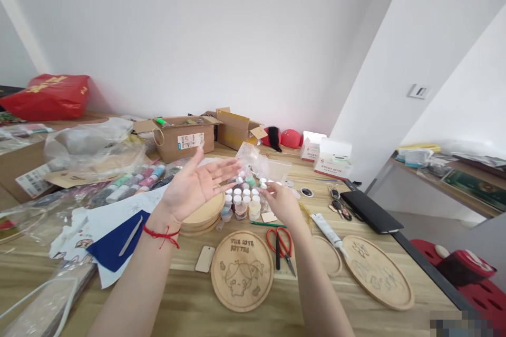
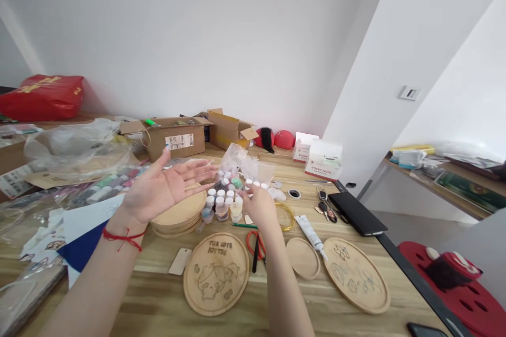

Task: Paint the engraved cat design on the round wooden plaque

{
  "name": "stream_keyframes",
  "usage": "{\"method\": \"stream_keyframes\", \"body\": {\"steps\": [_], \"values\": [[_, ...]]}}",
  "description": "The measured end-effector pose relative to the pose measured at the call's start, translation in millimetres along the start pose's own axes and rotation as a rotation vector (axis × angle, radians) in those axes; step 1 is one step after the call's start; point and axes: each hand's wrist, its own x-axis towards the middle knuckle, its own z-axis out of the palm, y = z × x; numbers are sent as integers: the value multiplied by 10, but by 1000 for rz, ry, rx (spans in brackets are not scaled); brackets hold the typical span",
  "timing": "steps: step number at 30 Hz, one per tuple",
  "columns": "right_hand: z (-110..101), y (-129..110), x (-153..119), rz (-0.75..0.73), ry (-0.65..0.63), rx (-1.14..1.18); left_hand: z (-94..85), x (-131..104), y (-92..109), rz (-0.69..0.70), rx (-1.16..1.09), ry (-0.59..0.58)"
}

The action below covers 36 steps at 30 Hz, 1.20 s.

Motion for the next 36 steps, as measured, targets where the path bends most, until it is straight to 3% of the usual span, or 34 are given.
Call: {"method": "stream_keyframes", "body": {"steps": [4,11,19,25,28,31,33,34,36], "values": [[188,-46,-18,-16,-117,-182,-35,31,-23,12,215,130],[416,-47,14,-61,-129,-182,-110,71,-113,-35,401,96],[418,-3,17,-106,-122,-124,-88,144,-243,23,727,167],[296,3,4,-99,-93,-84,-165,192,-357,112,1031,200],[218,-4,-6,-73,-86,-70,-32,174,-343,236,1190,207],[142,-25,-18,-47,-73,-62,321,-32,-263,401,1249,87],[97,-37,-25,-22,-72,-62,490,-375,-277,401,1114,-39],[78,-39,-27,-15,-70,-60,498,-622,-336,367,1010,-64],[48,-34,-26,-4,-64,-47,316,-1242,-587,320,775,-17]]}}
